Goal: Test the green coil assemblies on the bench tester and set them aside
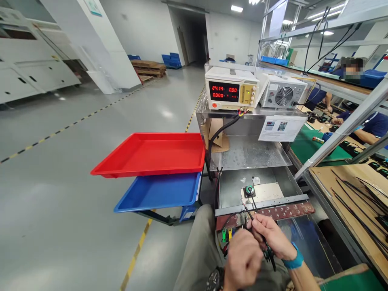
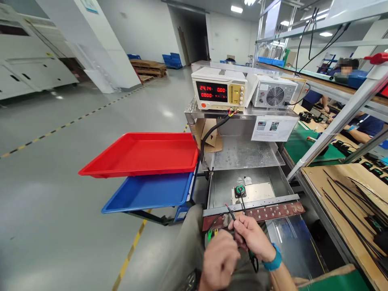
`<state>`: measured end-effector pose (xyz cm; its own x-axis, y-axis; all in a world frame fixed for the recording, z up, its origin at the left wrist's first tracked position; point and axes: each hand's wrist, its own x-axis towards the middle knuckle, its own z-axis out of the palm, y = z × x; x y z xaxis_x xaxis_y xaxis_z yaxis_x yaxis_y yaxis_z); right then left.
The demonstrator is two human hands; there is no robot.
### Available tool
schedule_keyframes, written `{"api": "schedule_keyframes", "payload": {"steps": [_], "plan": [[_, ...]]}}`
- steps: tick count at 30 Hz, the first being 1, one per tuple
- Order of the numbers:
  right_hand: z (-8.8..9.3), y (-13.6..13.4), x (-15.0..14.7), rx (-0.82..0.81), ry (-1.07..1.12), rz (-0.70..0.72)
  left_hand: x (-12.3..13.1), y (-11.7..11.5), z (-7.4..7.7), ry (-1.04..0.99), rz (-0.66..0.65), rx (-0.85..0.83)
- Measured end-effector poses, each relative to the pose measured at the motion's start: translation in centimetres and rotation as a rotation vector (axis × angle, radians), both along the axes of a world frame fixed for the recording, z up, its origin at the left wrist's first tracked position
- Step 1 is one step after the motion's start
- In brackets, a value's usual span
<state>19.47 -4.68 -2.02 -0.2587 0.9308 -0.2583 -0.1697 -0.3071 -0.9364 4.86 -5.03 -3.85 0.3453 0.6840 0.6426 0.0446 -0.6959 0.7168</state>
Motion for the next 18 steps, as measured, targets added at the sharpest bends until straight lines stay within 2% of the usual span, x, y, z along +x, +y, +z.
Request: {"api": "schedule_keyframes", "payload": {"steps": [2,3,4,7,9,12,14,18], "plan": [[-0.4,-1.2,0.1,-0.018,0.016,-0.008,-1.4,1.2,1.2,-0.145,0.212,-0.43],[-0.7,-1.7,0.0,-0.02,0.022,-0.005,-1.9,1.8,1.6,-0.203,0.23,-0.632],[-1.0,-2.1,-0.2,-0.014,0.026,0.001,-2.3,2.4,1.7,-0.259,0.193,-0.814],[-1.6,-2.9,-0.9,0.016,0.027,0.022,-3.0,3.3,1.4,-0.417,-0.095,-1.201],[-1.9,-3.3,-1.4,0.001,0.035,0.019,-3.4,3.1,0.8,-0.532,-0.233,-1.359],[-2.2,-3.9,-1.9,-0.059,0.082,-0.042,-4.3,2.0,-0.4,-0.677,-0.343,-1.551],[-2.5,-4.3,-2.2,-0.09,0.092,-0.095,-4.9,1.2,-1.3,-0.716,-0.351,-1.654],[-3.8,-4.8,-3.3,-0.087,-0.023,-0.155,-5.9,0.1,-2.9,-0.643,-0.252,-1.76]]}}
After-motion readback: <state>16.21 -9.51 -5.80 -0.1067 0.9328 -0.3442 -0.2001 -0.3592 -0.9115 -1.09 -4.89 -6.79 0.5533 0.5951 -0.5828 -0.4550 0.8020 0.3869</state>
